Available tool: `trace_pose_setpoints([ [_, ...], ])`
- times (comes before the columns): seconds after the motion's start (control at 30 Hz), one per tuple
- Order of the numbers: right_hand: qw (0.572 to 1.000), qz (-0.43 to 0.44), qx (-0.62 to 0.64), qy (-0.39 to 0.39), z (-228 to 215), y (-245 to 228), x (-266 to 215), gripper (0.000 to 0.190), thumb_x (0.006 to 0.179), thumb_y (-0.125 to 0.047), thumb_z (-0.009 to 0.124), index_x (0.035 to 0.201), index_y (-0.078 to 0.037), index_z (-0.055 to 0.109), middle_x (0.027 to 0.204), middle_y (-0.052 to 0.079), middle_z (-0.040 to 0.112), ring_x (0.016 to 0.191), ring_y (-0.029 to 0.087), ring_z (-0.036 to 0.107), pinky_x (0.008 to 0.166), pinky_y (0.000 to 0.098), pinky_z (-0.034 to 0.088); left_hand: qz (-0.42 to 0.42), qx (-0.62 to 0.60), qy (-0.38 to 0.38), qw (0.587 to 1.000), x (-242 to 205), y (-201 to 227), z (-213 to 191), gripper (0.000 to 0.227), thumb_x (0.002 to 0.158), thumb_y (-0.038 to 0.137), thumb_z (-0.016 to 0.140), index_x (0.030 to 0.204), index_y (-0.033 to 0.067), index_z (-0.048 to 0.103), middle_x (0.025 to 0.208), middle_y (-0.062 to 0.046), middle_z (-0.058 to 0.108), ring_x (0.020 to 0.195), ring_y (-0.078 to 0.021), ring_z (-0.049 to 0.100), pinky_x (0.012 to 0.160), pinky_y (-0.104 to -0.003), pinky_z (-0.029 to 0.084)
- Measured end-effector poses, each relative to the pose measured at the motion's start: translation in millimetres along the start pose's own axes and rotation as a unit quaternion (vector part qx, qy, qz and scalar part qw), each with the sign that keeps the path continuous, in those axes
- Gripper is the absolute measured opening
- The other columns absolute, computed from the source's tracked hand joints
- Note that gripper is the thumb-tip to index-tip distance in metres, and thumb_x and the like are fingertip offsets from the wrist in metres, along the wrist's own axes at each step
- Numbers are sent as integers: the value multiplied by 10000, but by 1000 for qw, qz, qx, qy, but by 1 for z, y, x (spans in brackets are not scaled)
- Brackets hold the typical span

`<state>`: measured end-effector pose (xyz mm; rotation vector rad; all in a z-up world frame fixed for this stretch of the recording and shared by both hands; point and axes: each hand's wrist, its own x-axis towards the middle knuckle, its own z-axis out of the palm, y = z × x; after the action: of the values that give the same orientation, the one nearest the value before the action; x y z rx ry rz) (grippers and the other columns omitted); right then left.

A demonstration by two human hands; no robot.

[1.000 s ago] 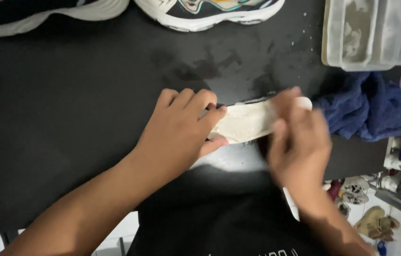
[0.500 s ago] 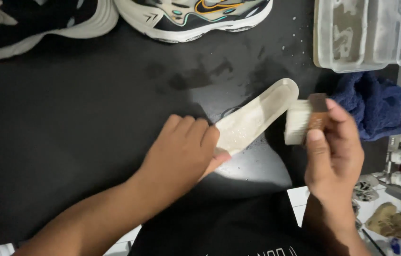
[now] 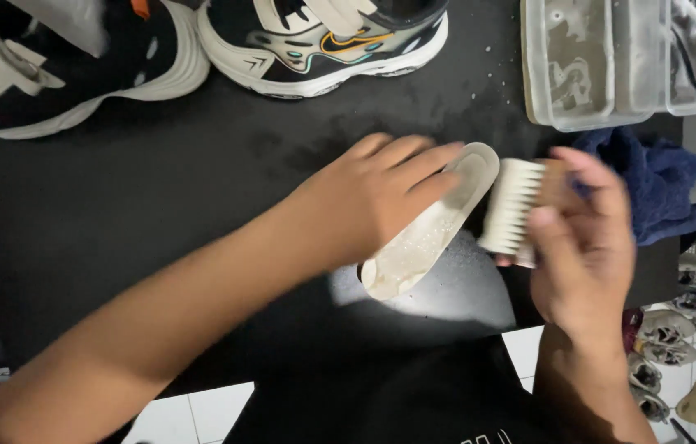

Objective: The person scrubs a white shoe insole with a brush and a toothbrush, then wipes it with a blue cloth. The insole is repeatedly scrubbed and wiped on a black table next to a pair of sneakers.

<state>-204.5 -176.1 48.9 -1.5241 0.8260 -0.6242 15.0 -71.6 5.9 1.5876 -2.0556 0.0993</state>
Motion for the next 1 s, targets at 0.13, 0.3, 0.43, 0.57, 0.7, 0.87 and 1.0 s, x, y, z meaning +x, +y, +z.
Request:
trace_pose_setpoints([
  [0.13, 987, -101, -16, 126, -5, 11, 2, 393, 1035, -273, 546, 1392, -115, 494, 1301, 50, 496, 1064, 127, 518, 905, 252, 494, 32, 49, -50, 997, 12, -10, 18, 478, 860, 49, 610, 1302, 221, 664, 1609, -5, 440, 1391, -235, 551, 1038, -409, 400],
  [0.3, 990, -87, -20, 109, -11, 11, -5, 474, 1052, -300, 558, 1459, -74, 467, 1223, 80, 582, 1014, 124, 574, 942, 254, 509, 28, 84, -39, 995, 1, -7, -7, 626, 822, 549, 782, 1234, 97, 650, 1417, -170, 556, 1107, -267, 586, 855, -392, 435],
  [0.43, 992, -94, -65, 61, -10, 10, -5, 502, 1089, -261, 542, 1522, -25, 450, 1331, 102, 591, 1157, 129, 577, 1070, 234, 471, -45, 171, -117, 977, -17, 19, -20, 800, 810, 779, 697, 1244, 108, 658, 1436, -171, 556, 1057, -249, 568, 860, -371, 472],
  [0.57, 990, -64, -128, -17, -3, 3, -5, 538, 1044, -132, 555, 1538, 15, 402, 1274, 138, 608, 1089, 150, 583, 996, 258, 465, -78, 239, -88, 964, -28, 31, -24, 804, 750, 885, 779, 958, 131, 593, 1307, -63, 507, 1117, -235, 542, 782, -315, 457],
  [0.7, 924, -140, -336, -116, 3, 1, -6, 469, 987, -179, 637, 1419, -7, 570, 1447, 183, 625, 1330, 299, 618, 1127, 394, 470, -104, 146, -13, 984, -42, 24, -3, 653, 745, 618, 926, 919, 113, 550, 1374, -115, 641, 1092, -263, 641, 818, -362, 515],
  [0.87, 872, -255, -391, -147, 14, 11, -4, 467, 1023, -231, 629, 1397, 41, 561, 1234, 188, 666, 1032, 348, 641, 970, 439, 484, -180, -16, -34, 983, -55, 31, -16, 460, 847, 363, 875, 1061, 68, 593, 1128, -100, 604, 929, -278, 581, 757, -394, 455],
  [1.0, 858, -235, -451, -67, 21, 32, -6, 496, 1068, -154, 651, 1511, 28, 521, 1066, 161, 628, 955, 349, 587, 882, 447, 510, -246, -176, -16, 953, -60, 35, -21, 280, 1018, 346, 619, 1109, 82, 638, 1102, -52, 647, 963, -255, 616, 807, -391, 439],
])
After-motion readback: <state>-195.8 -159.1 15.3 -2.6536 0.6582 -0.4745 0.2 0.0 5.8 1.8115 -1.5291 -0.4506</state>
